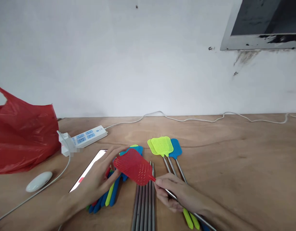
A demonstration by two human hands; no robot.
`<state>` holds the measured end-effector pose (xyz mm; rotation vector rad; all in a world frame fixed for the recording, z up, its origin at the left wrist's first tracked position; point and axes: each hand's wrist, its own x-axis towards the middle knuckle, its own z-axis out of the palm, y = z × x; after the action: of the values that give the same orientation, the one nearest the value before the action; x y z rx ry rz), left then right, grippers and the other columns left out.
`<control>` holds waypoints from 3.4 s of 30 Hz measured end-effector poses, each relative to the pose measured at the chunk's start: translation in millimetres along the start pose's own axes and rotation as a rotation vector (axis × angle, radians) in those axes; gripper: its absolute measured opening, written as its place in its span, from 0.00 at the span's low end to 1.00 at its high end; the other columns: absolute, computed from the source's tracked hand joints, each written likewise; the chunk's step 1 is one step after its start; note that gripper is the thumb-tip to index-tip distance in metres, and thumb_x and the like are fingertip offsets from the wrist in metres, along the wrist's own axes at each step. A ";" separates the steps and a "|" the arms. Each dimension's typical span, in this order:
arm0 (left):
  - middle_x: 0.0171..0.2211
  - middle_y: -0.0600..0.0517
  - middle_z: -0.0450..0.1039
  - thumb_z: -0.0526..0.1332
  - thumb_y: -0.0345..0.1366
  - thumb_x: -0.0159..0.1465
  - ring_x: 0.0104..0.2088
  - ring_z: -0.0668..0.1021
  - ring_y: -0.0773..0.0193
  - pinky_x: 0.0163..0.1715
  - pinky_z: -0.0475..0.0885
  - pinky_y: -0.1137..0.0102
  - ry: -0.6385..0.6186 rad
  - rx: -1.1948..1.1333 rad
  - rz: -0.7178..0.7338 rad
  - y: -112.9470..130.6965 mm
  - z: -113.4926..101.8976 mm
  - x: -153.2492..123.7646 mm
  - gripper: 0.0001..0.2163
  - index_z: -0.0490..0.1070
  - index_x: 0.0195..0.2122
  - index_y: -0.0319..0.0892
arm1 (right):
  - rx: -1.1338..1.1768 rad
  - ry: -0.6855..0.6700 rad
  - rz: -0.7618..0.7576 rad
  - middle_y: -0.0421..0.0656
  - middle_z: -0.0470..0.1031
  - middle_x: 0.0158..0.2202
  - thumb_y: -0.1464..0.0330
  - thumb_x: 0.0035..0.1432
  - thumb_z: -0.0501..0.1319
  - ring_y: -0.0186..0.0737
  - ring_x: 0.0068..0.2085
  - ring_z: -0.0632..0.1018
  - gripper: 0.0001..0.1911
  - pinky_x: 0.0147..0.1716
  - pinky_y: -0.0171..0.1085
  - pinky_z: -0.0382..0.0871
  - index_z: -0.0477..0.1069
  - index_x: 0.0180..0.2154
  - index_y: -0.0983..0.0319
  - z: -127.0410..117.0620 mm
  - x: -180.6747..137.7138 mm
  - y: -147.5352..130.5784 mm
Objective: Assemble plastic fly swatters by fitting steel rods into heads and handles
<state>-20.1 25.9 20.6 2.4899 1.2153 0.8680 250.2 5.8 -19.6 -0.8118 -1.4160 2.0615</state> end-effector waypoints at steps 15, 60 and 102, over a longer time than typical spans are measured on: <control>0.22 0.57 0.65 0.51 0.39 0.73 0.23 0.67 0.66 0.26 0.62 0.72 0.049 -0.206 -0.120 -5.0 9.5 -4.8 0.13 0.66 0.31 0.43 | 0.072 -0.037 0.064 0.27 0.51 0.09 0.45 0.56 0.62 0.23 0.09 0.48 0.30 0.06 0.27 0.44 0.55 0.18 0.58 1.2 2.4 4.7; 0.26 0.59 0.66 0.55 0.53 0.69 0.16 0.62 0.74 0.14 0.59 0.78 -0.050 -0.701 -0.478 -3.4 16.0 -8.9 0.19 0.66 0.53 0.45 | 0.053 0.206 -0.011 0.26 0.50 0.09 0.54 0.55 0.67 0.24 0.11 0.48 0.23 0.11 0.28 0.48 0.80 0.44 0.65 4.0 -3.2 -1.9; 0.43 0.48 0.73 0.54 0.37 0.71 0.44 0.74 0.55 0.45 0.70 0.61 0.028 0.085 -0.072 -22.9 15.8 -3.4 0.10 0.76 0.41 0.46 | -0.056 0.567 -0.231 0.39 0.66 0.13 0.43 0.59 0.58 0.28 0.16 0.61 0.31 0.17 0.32 0.45 0.74 0.23 0.64 -7.0 5.7 -5.7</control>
<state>-26.9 38.3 -3.7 2.4900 1.3696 0.8520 251.8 16.1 -17.2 -1.0902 -1.1806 1.4654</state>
